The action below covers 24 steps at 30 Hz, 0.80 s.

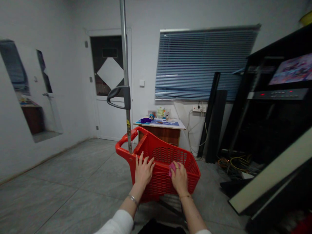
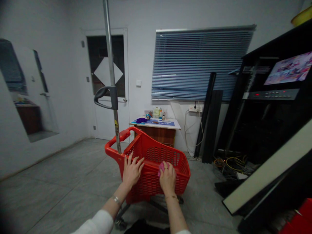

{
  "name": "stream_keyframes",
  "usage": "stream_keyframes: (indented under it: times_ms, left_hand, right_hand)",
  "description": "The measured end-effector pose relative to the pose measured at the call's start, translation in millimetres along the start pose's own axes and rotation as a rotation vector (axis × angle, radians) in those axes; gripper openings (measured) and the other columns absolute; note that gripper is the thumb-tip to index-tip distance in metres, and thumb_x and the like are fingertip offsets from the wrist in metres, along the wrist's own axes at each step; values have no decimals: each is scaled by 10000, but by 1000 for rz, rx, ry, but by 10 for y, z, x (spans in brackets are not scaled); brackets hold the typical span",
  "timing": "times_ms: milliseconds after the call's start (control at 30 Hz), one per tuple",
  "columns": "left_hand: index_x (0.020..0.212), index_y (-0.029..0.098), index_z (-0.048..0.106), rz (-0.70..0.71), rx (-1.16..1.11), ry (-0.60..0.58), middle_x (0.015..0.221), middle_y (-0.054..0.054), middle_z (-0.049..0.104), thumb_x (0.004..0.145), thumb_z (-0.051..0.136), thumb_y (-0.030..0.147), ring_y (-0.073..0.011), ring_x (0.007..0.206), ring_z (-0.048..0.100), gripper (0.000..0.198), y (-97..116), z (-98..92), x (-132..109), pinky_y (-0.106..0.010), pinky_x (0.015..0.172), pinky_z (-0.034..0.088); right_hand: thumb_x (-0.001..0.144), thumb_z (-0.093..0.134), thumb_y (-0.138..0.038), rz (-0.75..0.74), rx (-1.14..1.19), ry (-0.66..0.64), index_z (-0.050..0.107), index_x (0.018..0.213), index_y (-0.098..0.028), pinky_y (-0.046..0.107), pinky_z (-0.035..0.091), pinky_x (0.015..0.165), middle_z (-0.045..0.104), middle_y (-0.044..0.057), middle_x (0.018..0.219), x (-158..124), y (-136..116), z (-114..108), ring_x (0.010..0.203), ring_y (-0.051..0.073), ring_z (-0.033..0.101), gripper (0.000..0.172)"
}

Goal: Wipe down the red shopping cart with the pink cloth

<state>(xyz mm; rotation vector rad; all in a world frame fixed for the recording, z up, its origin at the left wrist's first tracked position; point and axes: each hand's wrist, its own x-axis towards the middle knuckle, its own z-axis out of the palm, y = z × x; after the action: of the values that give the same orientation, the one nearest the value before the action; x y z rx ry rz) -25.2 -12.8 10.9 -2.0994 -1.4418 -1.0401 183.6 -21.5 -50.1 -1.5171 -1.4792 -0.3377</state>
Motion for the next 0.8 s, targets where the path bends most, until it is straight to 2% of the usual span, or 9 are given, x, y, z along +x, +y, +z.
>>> stream_keyframes:
  times_ms: [100,133,200,300,467,567,667,800]
  left_hand:
    - [1231,328,655,6,10,-6,1206,-52,680,961,470,369,-323,1386,367,330,-19,-24,-17,-598,1171,214]
    - [1234,330,653,12,12,-8,1207,-51,680,961,470,369,-322,1384,371,331,-31,-35,-22,-596,1171,218]
    - [1238,339,649,27,13,-11,1210,-49,680,960,472,365,-315,1384,375,330,-59,-55,-30,-592,1171,221]
    - [1239,348,647,39,16,-11,1219,-48,676,961,471,359,-306,1385,375,330,-93,-64,-31,-592,1173,217]
    - [1227,342,655,12,5,-9,1218,-48,675,958,474,355,-310,1392,364,325,-79,-22,-20,-595,1175,211]
    - [1220,339,661,0,-11,-2,1204,-52,679,956,477,363,-313,1393,360,322,-32,-1,-14,-598,1173,213]
    - [1210,329,668,-4,-21,3,1202,-57,679,957,475,376,-319,1387,364,322,17,-5,-7,-606,1170,212]
    - [1217,332,663,-5,-15,-2,1207,-54,677,957,473,379,-323,1386,361,325,38,-31,-7,-606,1169,212]
  right_hand:
    - [942,439,-327,-78,67,-69,541,1324,-222,411,443,980,534,125,1257,12,-505,172,1147,245,516,409]
    - [946,438,-331,-84,83,-72,528,1337,-227,414,448,981,532,123,1260,10,-591,195,1150,243,517,415]
    - [952,430,-333,-91,106,-77,507,1357,-236,418,457,977,532,119,1262,-6,-610,184,1147,239,523,424]
    - [949,428,-331,-84,104,-78,505,1359,-245,422,462,973,531,116,1269,-45,-308,56,1145,235,530,426]
    - [927,435,-384,38,33,-7,558,1296,-198,432,438,989,549,130,1209,-65,517,-244,1126,254,537,431]
    - [914,428,-398,149,-27,42,577,1268,-156,425,437,963,556,151,1171,-33,756,-338,1090,269,550,454]
    - [906,442,-362,195,-101,60,611,1225,-150,429,432,937,568,163,1143,8,567,-284,1051,279,560,418]
    - [927,449,-322,-10,-16,-47,588,1268,-215,400,441,940,568,126,1196,22,-87,-45,1078,249,552,383]
